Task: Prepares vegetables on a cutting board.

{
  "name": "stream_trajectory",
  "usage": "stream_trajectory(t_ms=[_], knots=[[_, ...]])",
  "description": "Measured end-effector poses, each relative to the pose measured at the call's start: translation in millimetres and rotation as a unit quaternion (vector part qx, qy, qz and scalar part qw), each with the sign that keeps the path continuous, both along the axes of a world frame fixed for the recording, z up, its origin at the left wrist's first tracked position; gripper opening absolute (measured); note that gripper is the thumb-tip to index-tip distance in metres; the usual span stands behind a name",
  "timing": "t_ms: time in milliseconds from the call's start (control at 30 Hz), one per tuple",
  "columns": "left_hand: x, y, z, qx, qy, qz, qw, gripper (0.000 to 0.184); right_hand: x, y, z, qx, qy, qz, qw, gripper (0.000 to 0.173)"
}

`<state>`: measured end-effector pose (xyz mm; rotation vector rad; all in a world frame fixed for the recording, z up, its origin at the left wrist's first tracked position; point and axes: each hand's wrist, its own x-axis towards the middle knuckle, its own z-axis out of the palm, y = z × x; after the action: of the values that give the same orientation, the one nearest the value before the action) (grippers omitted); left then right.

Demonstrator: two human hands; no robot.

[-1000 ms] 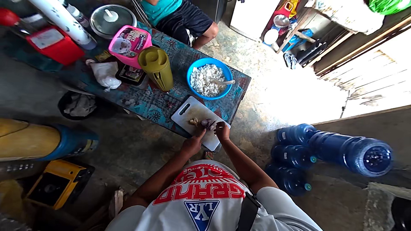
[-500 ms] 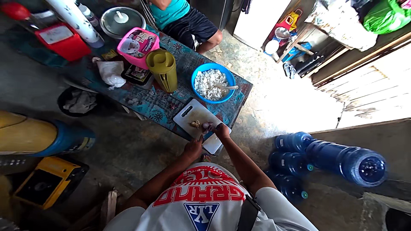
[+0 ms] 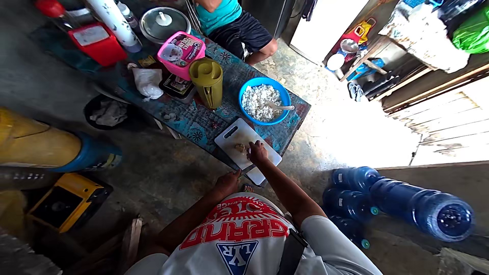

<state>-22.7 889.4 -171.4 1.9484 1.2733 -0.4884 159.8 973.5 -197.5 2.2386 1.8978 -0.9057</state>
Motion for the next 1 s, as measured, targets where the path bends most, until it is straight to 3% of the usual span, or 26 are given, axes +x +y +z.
stream_trajectory(t_ms=[167, 267, 333, 400, 467, 533, 633, 767, 833, 1000], knots=[[-4.9, 0.4, -5.9, 0.003, -0.023, 0.000, 1.000, 0.058, 1.0, 5.1, 0.4, 0.009, 0.013, 0.016, 1.000, 0.036], [-5.5, 2.3, -7.5, -0.021, -0.044, 0.011, 0.999, 0.057, 22.4, -0.9, 4.2, 0.062, 0.149, -0.058, 0.985, 0.039], [-4.1, 4.0, -8.2, -0.052, -0.069, 0.022, 0.996, 0.056, 39.3, -13.5, 3.5, 0.093, 0.303, -0.169, 0.933, 0.042], [-2.2, 5.6, -11.1, -0.083, -0.109, 0.043, 0.990, 0.053, 52.5, -33.5, 2.8, 0.092, 0.433, -0.294, 0.847, 0.049], [-0.2, 9.8, -16.3, -0.113, -0.141, 0.064, 0.981, 0.050, 63.0, -48.5, -4.9, 0.096, 0.485, -0.380, 0.782, 0.051], [1.9, 15.5, -19.8, -0.142, -0.155, 0.084, 0.974, 0.047, 68.2, -60.1, -18.1, 0.109, 0.489, -0.425, 0.754, 0.051], [6.2, 24.8, -16.7, -0.170, -0.146, 0.113, 0.968, 0.048, 65.1, -68.5, -29.9, 0.119, 0.430, -0.416, 0.792, 0.052], [11.2, 30.8, -15.0, -0.171, -0.131, 0.129, 0.968, 0.048, 55.9, -68.4, -22.7, 0.098, 0.179, -0.261, 0.944, 0.044], [14.2, 30.0, -13.6, -0.144, -0.117, 0.107, 0.977, 0.052, 51.4, -67.6, -18.8, 0.088, 0.104, -0.221, 0.966, 0.041], [25.7, 17.9, 4.4, -0.052, -0.076, -0.006, 0.996, 0.060, 47.5, -70.0, -18.8, 0.093, 0.079, -0.190, 0.974, 0.036]])
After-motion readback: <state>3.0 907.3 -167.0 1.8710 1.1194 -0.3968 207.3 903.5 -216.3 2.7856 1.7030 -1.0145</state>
